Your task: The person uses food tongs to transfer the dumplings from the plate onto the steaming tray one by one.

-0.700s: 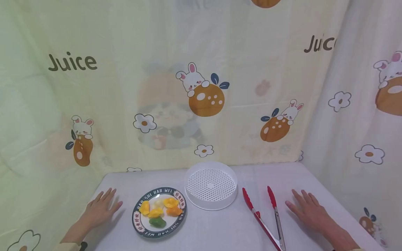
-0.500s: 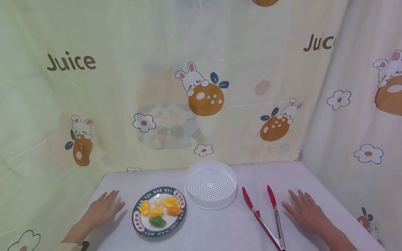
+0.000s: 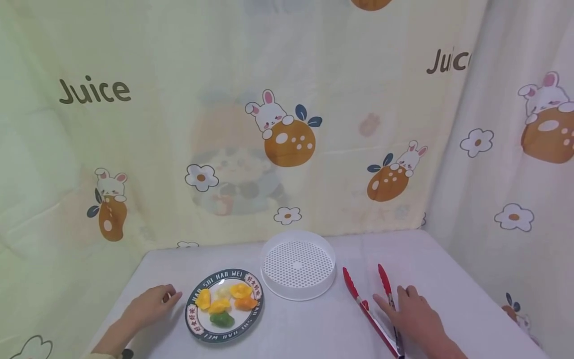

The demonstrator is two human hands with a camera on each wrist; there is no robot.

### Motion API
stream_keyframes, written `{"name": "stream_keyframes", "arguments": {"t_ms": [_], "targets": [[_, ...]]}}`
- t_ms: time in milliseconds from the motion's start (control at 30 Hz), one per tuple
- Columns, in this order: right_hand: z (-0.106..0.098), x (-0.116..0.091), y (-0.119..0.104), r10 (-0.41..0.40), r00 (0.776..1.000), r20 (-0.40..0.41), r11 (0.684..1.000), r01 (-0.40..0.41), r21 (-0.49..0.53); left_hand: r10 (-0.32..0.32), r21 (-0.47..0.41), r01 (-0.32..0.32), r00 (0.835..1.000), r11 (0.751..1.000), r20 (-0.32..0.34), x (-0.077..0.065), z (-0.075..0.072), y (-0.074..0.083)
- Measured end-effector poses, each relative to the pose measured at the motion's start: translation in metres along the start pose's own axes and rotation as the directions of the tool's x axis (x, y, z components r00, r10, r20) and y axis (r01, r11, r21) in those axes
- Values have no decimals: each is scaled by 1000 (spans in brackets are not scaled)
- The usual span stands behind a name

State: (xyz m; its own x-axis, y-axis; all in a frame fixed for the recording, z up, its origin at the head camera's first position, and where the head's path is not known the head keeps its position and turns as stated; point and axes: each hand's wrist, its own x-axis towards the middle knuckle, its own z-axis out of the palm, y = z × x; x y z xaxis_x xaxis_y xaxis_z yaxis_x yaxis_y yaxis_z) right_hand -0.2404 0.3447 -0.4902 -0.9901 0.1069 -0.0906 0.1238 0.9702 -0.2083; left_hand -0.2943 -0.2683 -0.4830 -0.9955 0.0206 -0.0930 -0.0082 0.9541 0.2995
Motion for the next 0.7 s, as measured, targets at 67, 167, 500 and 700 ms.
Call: {"name": "stream_keyframes", "arguments": {"t_ms": [67,167,500,700], "targets": [[2,-6,-9,34,999,31,999,-34,-8,-14,-23,15,999,1000,34,0,2,1],[7,-12,-21,68,996,51,998,-69,11,-32,-47,36,997,998,73,-2,4,3],[17,-15,-34,126,987,97,991,-130,41,-18,-73,26,994,997,110,-3,6,10],[17,-14,-34,108,991,79,993,-111,34,-4,-80,13,994,997,108,0,9,11]]}}
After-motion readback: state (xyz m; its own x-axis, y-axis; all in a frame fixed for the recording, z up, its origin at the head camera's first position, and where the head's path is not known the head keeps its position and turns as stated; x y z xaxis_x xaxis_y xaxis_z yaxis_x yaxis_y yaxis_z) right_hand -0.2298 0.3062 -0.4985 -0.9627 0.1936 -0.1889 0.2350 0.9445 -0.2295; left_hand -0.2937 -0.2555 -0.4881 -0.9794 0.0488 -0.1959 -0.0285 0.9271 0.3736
